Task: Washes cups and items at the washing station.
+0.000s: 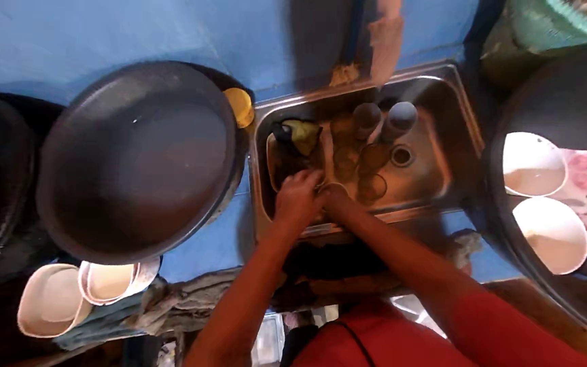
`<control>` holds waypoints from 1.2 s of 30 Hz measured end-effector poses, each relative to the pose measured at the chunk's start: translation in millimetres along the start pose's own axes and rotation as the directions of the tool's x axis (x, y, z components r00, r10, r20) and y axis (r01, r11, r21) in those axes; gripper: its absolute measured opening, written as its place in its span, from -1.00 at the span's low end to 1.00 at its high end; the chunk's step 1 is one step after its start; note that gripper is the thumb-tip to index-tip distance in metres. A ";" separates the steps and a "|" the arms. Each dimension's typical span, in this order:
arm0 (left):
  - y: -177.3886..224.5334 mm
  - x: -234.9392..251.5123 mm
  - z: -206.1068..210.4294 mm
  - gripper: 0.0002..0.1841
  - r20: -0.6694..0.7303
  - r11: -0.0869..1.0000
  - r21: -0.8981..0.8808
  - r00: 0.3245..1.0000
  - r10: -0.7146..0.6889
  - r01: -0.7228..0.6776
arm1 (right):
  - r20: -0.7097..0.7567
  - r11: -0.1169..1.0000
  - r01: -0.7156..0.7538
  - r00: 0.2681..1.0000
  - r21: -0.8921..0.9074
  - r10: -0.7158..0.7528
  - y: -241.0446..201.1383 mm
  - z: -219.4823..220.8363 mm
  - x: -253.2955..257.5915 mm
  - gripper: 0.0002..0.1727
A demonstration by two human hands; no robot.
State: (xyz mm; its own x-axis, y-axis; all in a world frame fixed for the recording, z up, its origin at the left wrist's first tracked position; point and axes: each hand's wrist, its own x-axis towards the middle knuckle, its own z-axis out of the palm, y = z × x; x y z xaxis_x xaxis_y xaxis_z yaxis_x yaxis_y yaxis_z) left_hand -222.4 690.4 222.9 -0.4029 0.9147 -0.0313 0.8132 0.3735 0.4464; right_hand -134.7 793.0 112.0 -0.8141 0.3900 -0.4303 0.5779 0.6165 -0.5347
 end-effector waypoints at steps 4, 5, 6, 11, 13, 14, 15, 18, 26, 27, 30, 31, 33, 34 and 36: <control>17.5 92.7 55.5 -0.43 0.359 0.976 0.202 0.921 -0.149 0.079 | 0.021 0.981 -0.079 0.997 0.177 0.076 -3.1 -0.8 -5.8 -0.49; 19.0 102.5 67.5 -0.46 0.383 0.966 0.242 0.906 -0.181 0.091 | 0.081 0.983 -0.100 0.993 0.157 0.088 -2.1 0.1 -2.6 -0.48; 17.5 109.3 79.2 -0.49 0.367 0.960 0.258 0.909 -0.200 0.107 | 0.083 0.980 -0.102 0.993 0.170 0.089 0.5 1.9 -1.0 -0.47; 5.4 120.6 88.3 -0.55 0.216 0.979 0.091 0.956 -0.197 0.181 | -0.046 0.981 -0.008 0.999 0.192 0.017 11.7 1.6 6.0 -0.51; 5.0 115.2 64.5 -0.52 0.181 0.977 -0.022 0.961 -0.207 0.214 | -0.056 0.932 -0.019 0.998 0.361 0.042 23.0 -4.3 9.5 -0.61; 5.1 110.4 49.0 -0.49 0.148 0.971 -0.085 0.966 -0.211 0.225 | -0.017 0.849 -0.065 0.996 0.525 0.087 26.7 -11.6 6.6 -0.65; 3.0 103.4 34.9 -0.47 0.096 0.962 -0.160 0.974 -0.205 0.219 | 0.039 0.685 -0.128 0.989 0.717 0.144 28.1 -17.3 1.3 -0.66; -11.5 82.1 11.5 -0.57 -0.100 0.849 -0.506 0.967 -0.234 0.153 | 0.179 -0.069 -0.167 0.951 0.984 0.253 14.8 -29.5 -14.7 -0.68; -14.1 25.0 15.0 -0.45 0.425 -0.135 -0.904 0.882 -0.203 0.405 | -0.014 -0.220 0.048 0.988 0.974 0.154 -23.3 -36.6 10.8 -0.54; -17.5 19.9 15.2 -0.44 0.460 -0.222 -0.882 0.861 -0.217 0.416 | -0.044 -0.041 0.057 0.964 0.998 0.263 -30.3 -41.6 9.2 -0.61; -35.1 10.8 9.5 -0.46 0.501 -0.294 -0.861 0.788 -0.358 0.415 | -0.183 0.343 0.037 0.897 0.938 0.403 -43.0 -59.6 1.0 -0.60; -44.0 10.4 10.2 -0.46 0.503 -0.286 -0.863 0.770 -0.392 0.417 | -0.235 0.413 0.052 0.883 0.909 0.406 -49.3 -63.9 -2.9 -0.60; -59.3 14.2 20.2 -0.44 0.506 -0.269 -0.863 0.750 -0.427 0.429 | -0.336 0.563 0.080 0.867 0.823 0.368 -68.6 -67.3 -10.7 -0.62; -65.0 17.3 27.5 -0.42 0.511 -0.273 -0.859 0.757 -0.408 0.433 | -0.386 0.658 0.087 0.864 0.748 0.324 -80.7 -65.4 -14.0 -0.65; -66.5 21.9 40.4 -0.46 0.491 -0.277 -0.869 0.786 -0.375 0.411 | -0.412 0.853 0.066 0.893 0.517 0.181 -105.7 -60.8 -20.9 -0.68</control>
State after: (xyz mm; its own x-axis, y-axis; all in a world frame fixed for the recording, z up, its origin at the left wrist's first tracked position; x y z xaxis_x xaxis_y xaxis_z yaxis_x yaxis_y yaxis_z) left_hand -268.4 691.8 156.4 -0.4153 0.6548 -0.6315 -0.7559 0.1378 0.6400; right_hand -182.2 761.3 221.8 -0.6460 0.7414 -0.1816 0.4689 0.1977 -0.8608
